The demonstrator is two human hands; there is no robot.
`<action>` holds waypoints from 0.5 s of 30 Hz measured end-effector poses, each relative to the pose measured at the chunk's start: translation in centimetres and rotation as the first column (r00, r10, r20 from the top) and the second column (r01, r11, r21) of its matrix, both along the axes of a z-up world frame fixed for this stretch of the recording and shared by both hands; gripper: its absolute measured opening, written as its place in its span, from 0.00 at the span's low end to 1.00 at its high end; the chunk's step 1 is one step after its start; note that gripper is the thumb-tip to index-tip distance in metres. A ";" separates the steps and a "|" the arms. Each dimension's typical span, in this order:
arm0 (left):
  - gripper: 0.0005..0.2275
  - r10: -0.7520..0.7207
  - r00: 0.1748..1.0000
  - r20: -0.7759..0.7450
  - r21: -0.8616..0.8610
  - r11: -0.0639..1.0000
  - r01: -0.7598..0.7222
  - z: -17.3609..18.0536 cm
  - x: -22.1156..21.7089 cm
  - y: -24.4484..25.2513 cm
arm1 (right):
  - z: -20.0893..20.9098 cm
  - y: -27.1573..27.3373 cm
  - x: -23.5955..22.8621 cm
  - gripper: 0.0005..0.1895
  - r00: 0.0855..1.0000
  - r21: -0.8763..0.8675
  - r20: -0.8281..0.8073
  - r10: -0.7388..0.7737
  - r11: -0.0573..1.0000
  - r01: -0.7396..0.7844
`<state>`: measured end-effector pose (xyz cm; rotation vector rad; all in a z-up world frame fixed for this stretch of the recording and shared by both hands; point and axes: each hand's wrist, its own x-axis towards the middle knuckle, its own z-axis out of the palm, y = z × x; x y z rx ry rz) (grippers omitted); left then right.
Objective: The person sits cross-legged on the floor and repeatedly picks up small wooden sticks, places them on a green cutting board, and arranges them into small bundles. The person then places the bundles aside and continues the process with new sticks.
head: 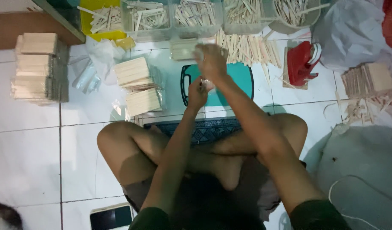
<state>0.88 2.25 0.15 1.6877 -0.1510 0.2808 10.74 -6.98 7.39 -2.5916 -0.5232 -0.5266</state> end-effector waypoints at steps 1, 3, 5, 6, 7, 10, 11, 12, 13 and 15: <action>0.09 -0.007 1.000 0.001 0.002 1.000 0.007 -3.1 -0.3 0.0 | 0.0 -1.0 -0.1 0.20 1.000 0.002 0.001 -0.007 1.000 0.007; 0.27 0.069 0.983 -0.172 -0.038 0.996 -0.077 -8.8 1.4 -0.1 | 0.9 -3.1 1.2 0.14 1.000 0.507 -0.015 0.008 0.862 0.000; 0.26 0.100 0.973 -0.208 -0.109 0.986 -0.125 -4.8 0.4 0.2 | 2.3 -6.3 -0.4 0.16 0.997 0.572 -0.078 0.012 0.820 0.034; 0.25 0.127 0.963 -0.239 -0.177 0.969 -0.172 -2.7 0.1 0.3 | 3.0 -7.9 -1.1 0.19 0.991 0.631 -0.132 0.018 0.772 0.070; 0.25 0.131 0.961 -0.244 -0.177 0.968 -0.177 -1.6 -1.1 0.5 | 1.7 -8.8 -3.3 0.19 0.990 0.630 -0.138 0.022 0.773 0.070; 0.27 -0.004 0.891 -0.455 -0.467 0.852 -0.235 3.0 -1.4 0.3 | -0.5 -11.6 -7.8 0.22 0.917 0.692 -0.381 0.116 0.694 0.200; 0.32 -0.081 0.871 -0.484 -0.539 0.812 -0.224 4.4 -1.8 0.1 | -1.2 -12.0 -9.8 0.26 0.807 0.736 -0.556 0.198 0.569 0.367; 0.37 -0.159 0.848 -0.506 -0.606 0.765 -0.218 5.8 -2.1 0.0 | -1.8 -12.3 -11.7 0.30 0.660 0.719 -0.684 0.311 0.442 0.537; 0.37 -0.158 0.850 -0.502 -0.608 0.764 -0.217 5.2 -1.6 -0.1 | -0.7 -11.7 -12.0 0.30 0.662 0.720 -0.682 0.311 0.444 0.533; 0.24 -0.231 0.803 -0.549 -0.640 0.735 -0.226 3.6 -1.6 -0.8 | 1.1 -11.1 -13.7 0.40 0.457 0.672 -0.740 0.494 0.507 0.540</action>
